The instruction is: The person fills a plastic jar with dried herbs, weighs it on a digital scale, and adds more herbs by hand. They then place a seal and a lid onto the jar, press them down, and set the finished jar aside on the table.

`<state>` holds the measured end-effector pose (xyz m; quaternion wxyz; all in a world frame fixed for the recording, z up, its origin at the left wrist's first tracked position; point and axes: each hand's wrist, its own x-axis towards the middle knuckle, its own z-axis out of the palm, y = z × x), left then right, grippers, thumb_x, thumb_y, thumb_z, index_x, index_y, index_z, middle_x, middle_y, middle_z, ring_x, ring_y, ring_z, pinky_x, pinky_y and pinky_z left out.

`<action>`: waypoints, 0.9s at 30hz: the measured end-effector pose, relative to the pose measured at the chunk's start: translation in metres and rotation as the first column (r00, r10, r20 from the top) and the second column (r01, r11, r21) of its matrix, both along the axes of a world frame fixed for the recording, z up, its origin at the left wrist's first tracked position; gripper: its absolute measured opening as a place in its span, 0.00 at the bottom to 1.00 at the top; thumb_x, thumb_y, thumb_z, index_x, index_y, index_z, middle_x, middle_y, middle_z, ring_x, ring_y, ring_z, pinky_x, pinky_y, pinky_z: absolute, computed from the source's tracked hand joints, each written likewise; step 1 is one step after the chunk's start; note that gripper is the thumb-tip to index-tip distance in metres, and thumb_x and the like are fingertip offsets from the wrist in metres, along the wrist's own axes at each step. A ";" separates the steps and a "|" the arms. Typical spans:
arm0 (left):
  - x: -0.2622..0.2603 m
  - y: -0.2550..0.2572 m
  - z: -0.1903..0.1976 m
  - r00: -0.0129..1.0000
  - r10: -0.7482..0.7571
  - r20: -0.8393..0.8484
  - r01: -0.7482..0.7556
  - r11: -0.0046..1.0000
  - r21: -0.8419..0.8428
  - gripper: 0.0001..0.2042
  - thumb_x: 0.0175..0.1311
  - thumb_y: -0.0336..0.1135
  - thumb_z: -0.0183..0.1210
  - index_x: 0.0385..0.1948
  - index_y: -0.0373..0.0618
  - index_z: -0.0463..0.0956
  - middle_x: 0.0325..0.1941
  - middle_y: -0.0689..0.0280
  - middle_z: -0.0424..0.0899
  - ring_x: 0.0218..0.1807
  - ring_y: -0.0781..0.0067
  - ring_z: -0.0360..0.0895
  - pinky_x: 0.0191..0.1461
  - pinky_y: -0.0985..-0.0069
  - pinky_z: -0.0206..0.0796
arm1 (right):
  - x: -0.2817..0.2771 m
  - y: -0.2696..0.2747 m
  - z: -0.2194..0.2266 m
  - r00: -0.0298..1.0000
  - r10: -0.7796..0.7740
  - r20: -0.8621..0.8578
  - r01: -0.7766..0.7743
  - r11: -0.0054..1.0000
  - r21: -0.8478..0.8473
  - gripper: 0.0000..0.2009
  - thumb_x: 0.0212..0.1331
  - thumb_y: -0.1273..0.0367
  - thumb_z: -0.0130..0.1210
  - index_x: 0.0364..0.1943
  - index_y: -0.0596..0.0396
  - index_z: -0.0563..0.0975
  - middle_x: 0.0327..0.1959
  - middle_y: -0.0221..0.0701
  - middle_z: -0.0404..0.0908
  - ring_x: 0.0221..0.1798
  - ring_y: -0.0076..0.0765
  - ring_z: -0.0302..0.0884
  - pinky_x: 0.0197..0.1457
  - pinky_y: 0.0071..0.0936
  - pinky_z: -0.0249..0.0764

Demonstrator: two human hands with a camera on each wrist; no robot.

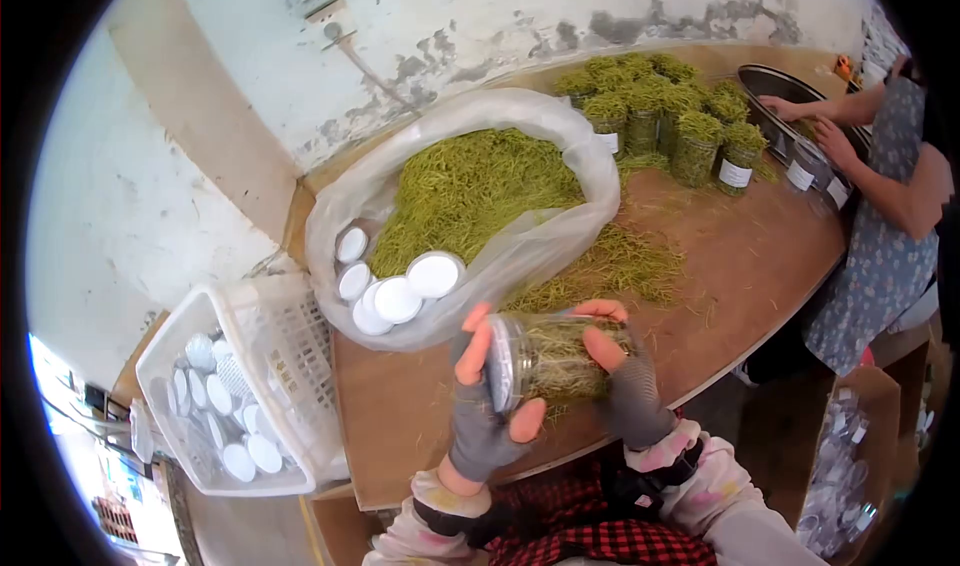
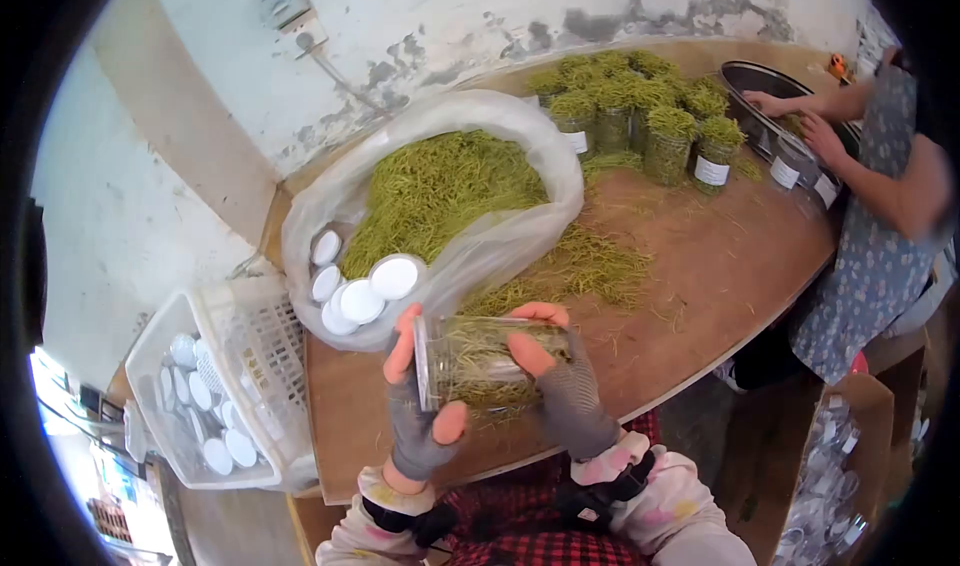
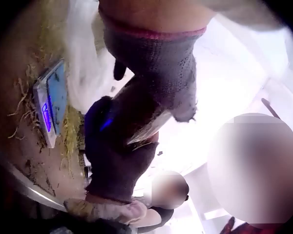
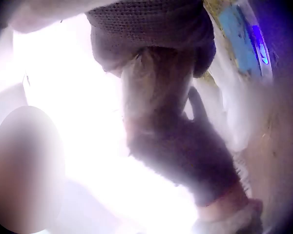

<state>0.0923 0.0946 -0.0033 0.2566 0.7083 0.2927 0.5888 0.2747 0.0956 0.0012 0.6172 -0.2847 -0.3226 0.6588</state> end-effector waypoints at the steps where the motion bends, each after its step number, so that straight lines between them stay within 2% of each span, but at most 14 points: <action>1: 0.002 -0.004 0.002 0.999 -0.018 0.030 0.020 0.999 -0.048 0.45 0.65 0.54 0.65 0.78 0.43 0.52 0.82 0.44 0.52 0.82 0.51 0.54 0.81 0.54 0.48 | 0.001 0.001 -0.003 0.998 -0.034 0.044 0.030 0.996 0.085 0.20 0.66 0.69 0.63 0.60 0.54 0.70 0.55 0.32 0.76 0.57 0.26 0.75 0.63 0.29 0.73; 3: 0.004 -0.008 0.017 0.996 -0.009 0.084 0.018 0.994 -0.107 0.46 0.66 0.60 0.62 0.78 0.42 0.52 0.83 0.45 0.52 0.83 0.53 0.53 0.82 0.54 0.48 | 0.003 0.003 0.003 0.977 -0.115 0.180 0.067 0.966 0.249 0.25 0.61 0.69 0.67 0.60 0.55 0.69 0.57 0.36 0.75 0.58 0.30 0.74 0.64 0.32 0.72; 5: -0.002 -0.008 0.029 0.897 -0.168 0.409 0.313 0.894 -0.319 0.47 0.67 0.67 0.57 0.78 0.42 0.53 0.83 0.48 0.55 0.82 0.55 0.55 0.82 0.54 0.50 | 0.011 0.006 0.006 0.931 -0.215 0.294 0.079 0.907 0.413 0.29 0.56 0.68 0.71 0.60 0.55 0.69 0.58 0.40 0.73 0.60 0.33 0.73 0.65 0.35 0.72; 8: 0.003 -0.008 0.039 0.839 -0.099 0.535 0.348 0.853 -0.390 0.43 0.74 0.69 0.46 0.76 0.41 0.55 0.79 0.49 0.62 0.80 0.55 0.60 0.81 0.55 0.53 | 0.018 0.009 0.017 0.690 -0.527 0.495 -0.097 0.611 0.786 0.38 0.45 0.66 0.77 0.61 0.54 0.67 0.60 0.48 0.69 0.63 0.46 0.70 0.67 0.45 0.69; 10: 0.004 -0.008 0.037 0.815 -0.078 0.575 0.378 0.822 -0.425 0.40 0.76 0.67 0.44 0.75 0.40 0.56 0.78 0.48 0.64 0.79 0.54 0.62 0.81 0.55 0.55 | 0.013 0.009 0.019 0.698 -0.530 0.482 -0.090 0.603 0.793 0.38 0.44 0.65 0.77 0.60 0.54 0.67 0.60 0.48 0.69 0.63 0.47 0.70 0.68 0.45 0.69; 12: 0.007 -0.013 0.032 0.889 -0.003 0.458 0.187 0.915 -0.357 0.35 0.79 0.63 0.41 0.72 0.39 0.60 0.73 0.49 0.69 0.73 0.56 0.69 0.78 0.58 0.58 | 0.005 0.006 0.020 0.701 -0.542 0.463 -0.070 0.594 0.801 0.38 0.44 0.65 0.77 0.60 0.54 0.67 0.59 0.48 0.70 0.62 0.47 0.71 0.68 0.45 0.69; 15: 0.005 -0.017 0.032 0.927 0.013 0.374 0.114 0.941 -0.317 0.33 0.79 0.60 0.43 0.69 0.39 0.62 0.70 0.49 0.70 0.68 0.57 0.70 0.76 0.59 0.58 | -0.004 0.004 0.018 0.714 -0.536 0.450 -0.039 0.612 0.790 0.36 0.49 0.66 0.76 0.61 0.54 0.67 0.61 0.47 0.69 0.64 0.45 0.70 0.68 0.43 0.69; 17: -0.002 -0.017 0.019 0.979 0.070 0.193 -0.033 0.981 -0.190 0.32 0.78 0.58 0.47 0.69 0.38 0.62 0.68 0.48 0.70 0.67 0.56 0.70 0.74 0.58 0.59 | -0.009 0.004 0.017 0.941 -0.114 0.319 -0.006 0.936 0.353 0.29 0.57 0.67 0.70 0.61 0.55 0.68 0.61 0.41 0.72 0.64 0.37 0.71 0.68 0.39 0.70; 18: -0.005 -0.014 0.013 0.988 0.156 0.013 -0.156 0.987 -0.025 0.31 0.78 0.55 0.50 0.69 0.36 0.62 0.67 0.47 0.70 0.66 0.55 0.69 0.72 0.58 0.60 | -0.010 0.006 0.016 0.941 -0.108 0.319 -0.012 0.936 0.353 0.29 0.57 0.67 0.70 0.61 0.55 0.68 0.61 0.41 0.72 0.64 0.37 0.71 0.68 0.39 0.70; 21: -0.010 -0.013 0.009 0.985 0.149 -0.091 -0.142 0.987 0.074 0.29 0.77 0.51 0.53 0.67 0.36 0.63 0.67 0.45 0.70 0.66 0.52 0.69 0.71 0.55 0.60 | -0.008 0.011 0.011 0.979 0.201 -0.004 -0.200 0.972 -0.125 0.20 0.66 0.68 0.61 0.60 0.55 0.70 0.55 0.31 0.76 0.59 0.28 0.73 0.65 0.32 0.72; 23: -0.009 -0.007 0.002 0.988 0.154 0.026 -0.154 0.988 -0.020 0.28 0.79 0.53 0.48 0.66 0.37 0.64 0.68 0.47 0.70 0.66 0.55 0.70 0.72 0.58 0.60 | -0.018 0.005 0.005 0.981 0.108 0.161 -0.100 0.994 -0.053 0.23 0.63 0.67 0.65 0.59 0.55 0.70 0.57 0.34 0.75 0.58 0.31 0.75 0.63 0.35 0.74; 24: -0.010 -0.003 0.002 0.970 0.090 0.228 -0.030 0.967 -0.251 0.29 0.79 0.56 0.45 0.66 0.38 0.63 0.68 0.48 0.71 0.67 0.56 0.71 0.73 0.59 0.61 | -0.025 0.002 0.005 0.915 -0.154 0.373 0.049 0.960 0.276 0.25 0.60 0.66 0.68 0.59 0.54 0.71 0.58 0.36 0.74 0.56 0.35 0.75 0.63 0.36 0.74; 26: -0.009 -0.001 0.011 0.858 0.045 0.512 0.232 0.854 -0.465 0.32 0.80 0.62 0.39 0.66 0.39 0.65 0.66 0.49 0.74 0.66 0.58 0.75 0.72 0.60 0.66 | -0.019 -0.003 0.011 0.580 -0.593 0.558 0.003 0.687 0.727 0.32 0.50 0.64 0.76 0.59 0.48 0.72 0.60 0.40 0.71 0.54 0.47 0.77 0.59 0.43 0.76; 27: -0.013 -0.001 0.019 0.850 0.062 0.523 0.229 0.850 -0.474 0.32 0.80 0.62 0.39 0.66 0.39 0.65 0.66 0.49 0.74 0.66 0.58 0.75 0.72 0.60 0.66 | -0.015 -0.003 0.021 0.579 -0.579 0.575 -0.015 0.697 0.717 0.32 0.50 0.64 0.76 0.59 0.48 0.72 0.60 0.40 0.71 0.54 0.47 0.77 0.59 0.43 0.76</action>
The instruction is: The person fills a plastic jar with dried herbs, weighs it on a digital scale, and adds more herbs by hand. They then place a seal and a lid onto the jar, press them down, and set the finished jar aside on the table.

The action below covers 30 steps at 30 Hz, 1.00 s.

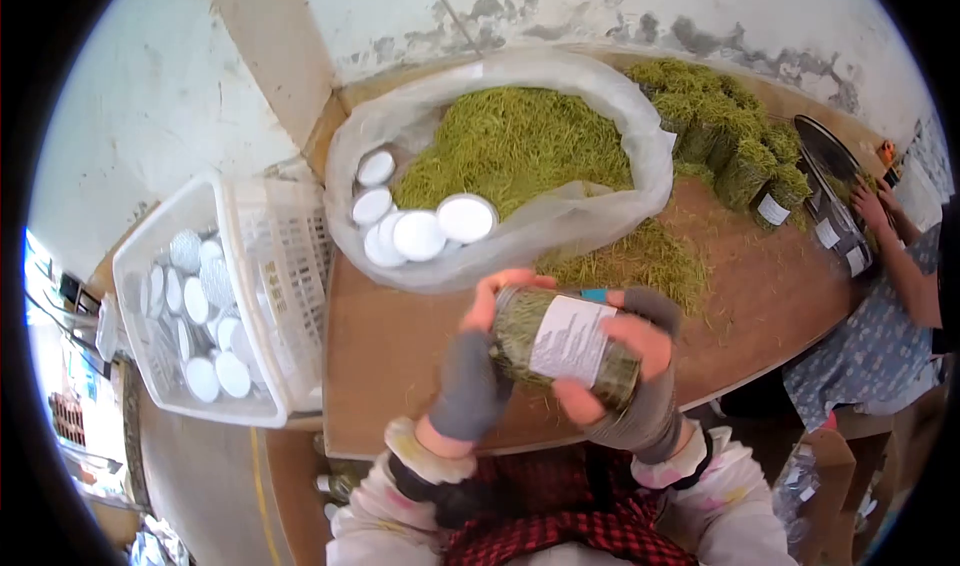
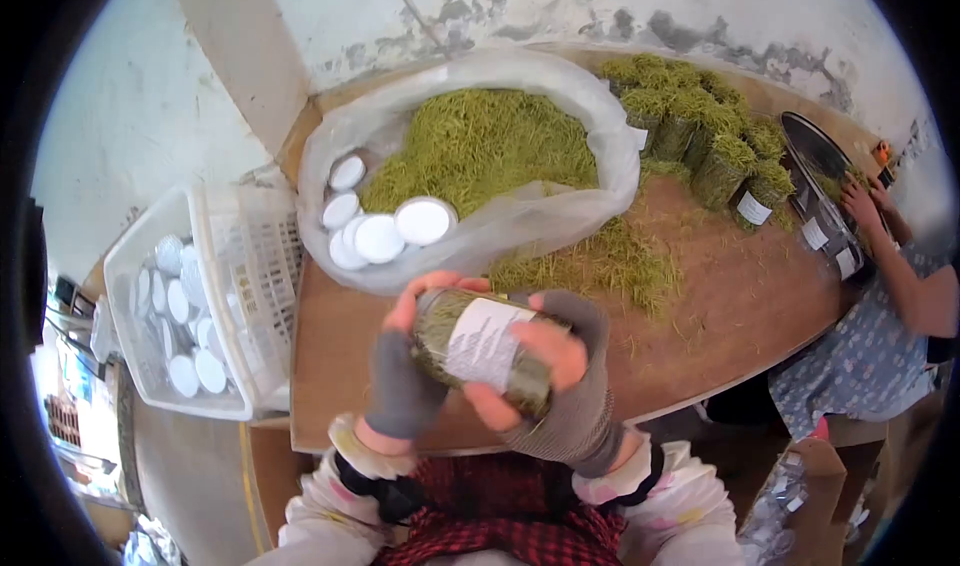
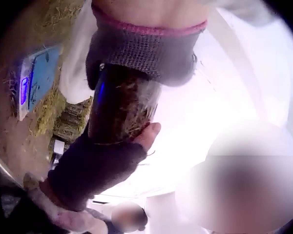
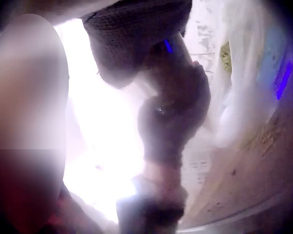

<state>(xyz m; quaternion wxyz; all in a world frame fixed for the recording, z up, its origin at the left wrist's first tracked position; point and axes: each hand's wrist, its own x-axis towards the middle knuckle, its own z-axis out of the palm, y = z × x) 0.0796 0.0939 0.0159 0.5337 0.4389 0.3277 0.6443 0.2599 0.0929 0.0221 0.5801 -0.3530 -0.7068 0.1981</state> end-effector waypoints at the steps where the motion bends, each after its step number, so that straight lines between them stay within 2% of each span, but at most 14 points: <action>1: -0.006 -0.001 0.007 0.947 -0.154 0.283 0.211 0.961 -0.181 0.33 0.79 0.63 0.39 0.66 0.39 0.66 0.65 0.49 0.75 0.65 0.58 0.76 0.71 0.59 0.67 | 0.003 0.001 0.013 0.984 0.063 0.166 -0.100 0.969 0.226 0.32 0.48 0.64 0.77 0.59 0.45 0.73 0.60 0.41 0.72 0.56 0.50 0.77 0.58 0.47 0.76; 2: -0.011 0.000 0.012 0.791 -0.231 0.566 0.445 0.853 -0.274 0.34 0.79 0.64 0.39 0.66 0.38 0.66 0.65 0.49 0.76 0.64 0.57 0.77 0.70 0.59 0.69 | 0.007 0.003 0.020 0.938 0.089 0.335 -0.234 0.875 0.424 0.33 0.46 0.64 0.78 0.59 0.42 0.74 0.59 0.41 0.72 0.57 0.52 0.76 0.57 0.50 0.76; 4: -0.016 -0.003 0.014 0.748 -0.231 0.622 0.507 0.804 -0.311 0.35 0.78 0.65 0.40 0.66 0.37 0.67 0.66 0.50 0.75 0.64 0.57 0.77 0.68 0.60 0.70 | 0.015 0.004 0.021 0.894 0.127 0.429 -0.331 0.833 0.443 0.34 0.43 0.65 0.79 0.59 0.38 0.75 0.60 0.41 0.72 0.59 0.54 0.76 0.54 0.54 0.76; 6: -0.014 -0.011 0.009 0.948 -0.272 0.166 0.307 0.919 -0.247 0.35 0.77 0.64 0.40 0.66 0.37 0.66 0.64 0.51 0.76 0.63 0.60 0.78 0.68 0.63 0.70 | 0.020 0.003 0.018 0.902 0.190 0.388 -0.359 0.830 0.427 0.34 0.43 0.67 0.79 0.59 0.37 0.75 0.61 0.42 0.71 0.60 0.54 0.76 0.56 0.52 0.76; 8: -0.003 -0.023 0.012 0.982 -0.146 0.119 0.164 0.973 -0.161 0.34 0.77 0.62 0.41 0.66 0.37 0.65 0.63 0.52 0.76 0.63 0.61 0.78 0.67 0.64 0.70 | 0.004 -0.001 0.006 0.979 0.200 0.041 -0.204 0.958 0.202 0.32 0.46 0.66 0.76 0.57 0.51 0.73 0.65 0.45 0.68 0.60 0.47 0.74 0.62 0.44 0.73; 11: 0.004 -0.029 0.000 1.000 0.020 0.016 -0.020 1.000 -0.004 0.32 0.77 0.60 0.45 0.68 0.38 0.63 0.63 0.54 0.75 0.64 0.63 0.76 0.69 0.65 0.68 | 0.000 0.000 0.001 0.943 0.264 -0.204 -0.280 0.958 -0.054 0.27 0.55 0.65 0.71 0.56 0.55 0.71 0.64 0.43 0.70 0.60 0.43 0.74 0.63 0.42 0.74; 13: 0.001 -0.032 -0.012 0.998 0.052 -0.043 -0.050 0.998 0.047 0.32 0.77 0.59 0.46 0.68 0.39 0.62 0.63 0.55 0.74 0.65 0.64 0.74 0.70 0.64 0.66 | -0.002 0.001 0.008 0.908 0.156 -0.389 -0.347 0.799 -0.491 0.21 0.64 0.66 0.64 0.57 0.55 0.70 0.62 0.41 0.72 0.59 0.39 0.76 0.61 0.37 0.76; 14: -0.003 -0.031 -0.015 0.980 0.071 -0.184 -0.050 0.992 0.117 0.34 0.77 0.59 0.48 0.71 0.39 0.60 0.67 0.54 0.71 0.68 0.64 0.71 0.73 0.62 0.62 | -0.002 0.005 0.007 0.907 0.151 -0.394 -0.347 0.799 -0.492 0.21 0.64 0.66 0.64 0.57 0.55 0.70 0.62 0.41 0.72 0.59 0.39 0.76 0.61 0.37 0.76; 16: -0.008 -0.023 -0.022 0.945 0.094 -0.314 -0.033 0.980 0.194 0.36 0.76 0.59 0.49 0.74 0.39 0.57 0.70 0.54 0.69 0.71 0.63 0.68 0.76 0.61 0.59 | 0.002 0.016 0.005 0.709 0.021 -0.705 -0.624 0.484 -0.613 0.17 0.71 0.66 0.59 0.57 0.56 0.70 0.58 0.37 0.76 0.55 0.33 0.79 0.58 0.32 0.79; 18: -0.008 -0.017 -0.029 0.997 0.072 -0.032 -0.065 0.982 0.176 0.39 0.77 0.60 0.48 0.79 0.41 0.51 0.75 0.54 0.65 0.75 0.61 0.63 0.80 0.59 0.53 | 0.006 0.014 0.008 0.751 -0.017 -0.660 -0.578 0.468 -0.669 0.18 0.75 0.58 0.52 0.59 0.55 0.72 0.55 0.36 0.80 0.54 0.32 0.81 0.59 0.37 0.80; 22: -0.017 -0.027 -0.017 0.942 0.290 -0.171 -0.281 0.957 0.074 0.35 0.80 0.53 0.50 0.80 0.44 0.52 0.77 0.57 0.62 0.76 0.62 0.64 0.79 0.60 0.53 | 0.018 0.018 0.013 0.903 0.122 -0.412 -0.391 0.633 -0.669 0.29 0.76 0.47 0.45 0.68 0.54 0.71 0.60 0.40 0.79 0.58 0.45 0.81 0.63 0.47 0.81; 24: -0.015 -0.030 -0.018 0.952 0.282 -0.120 -0.276 0.959 0.063 0.32 0.80 0.46 0.53 0.79 0.44 0.54 0.75 0.58 0.65 0.74 0.64 0.66 0.77 0.62 0.56 | 0.025 0.031 0.004 0.290 -0.201 -0.936 -0.890 0.303 -0.341 0.30 0.78 0.46 0.42 0.70 0.55 0.68 0.65 0.44 0.75 0.66 0.50 0.77 0.65 0.56 0.79; 28: -0.011 -0.029 -0.017 0.967 0.178 -0.181 -0.161 0.982 0.103 0.29 0.79 0.39 0.56 0.77 0.44 0.59 0.72 0.60 0.69 0.71 0.66 0.68 0.74 0.66 0.59 | 0.029 0.029 -0.003 0.224 -0.302 -0.926 -0.924 0.235 -0.301 0.30 0.78 0.46 0.42 0.71 0.53 0.68 0.68 0.43 0.74 0.67 0.51 0.76 0.66 0.60 0.77; 30: -0.008 -0.030 -0.012 0.976 0.145 -0.164 -0.135 0.988 0.074 0.28 0.78 0.37 0.56 0.76 0.44 0.60 0.71 0.61 0.70 0.70 0.67 0.69 0.73 0.67 0.61 | 0.022 0.019 0.004 0.342 -0.243 -0.908 -0.860 0.307 -0.407 0.34 0.74 0.43 0.47 0.71 0.55 0.66 0.66 0.44 0.75 0.67 0.51 0.75 0.63 0.52 0.79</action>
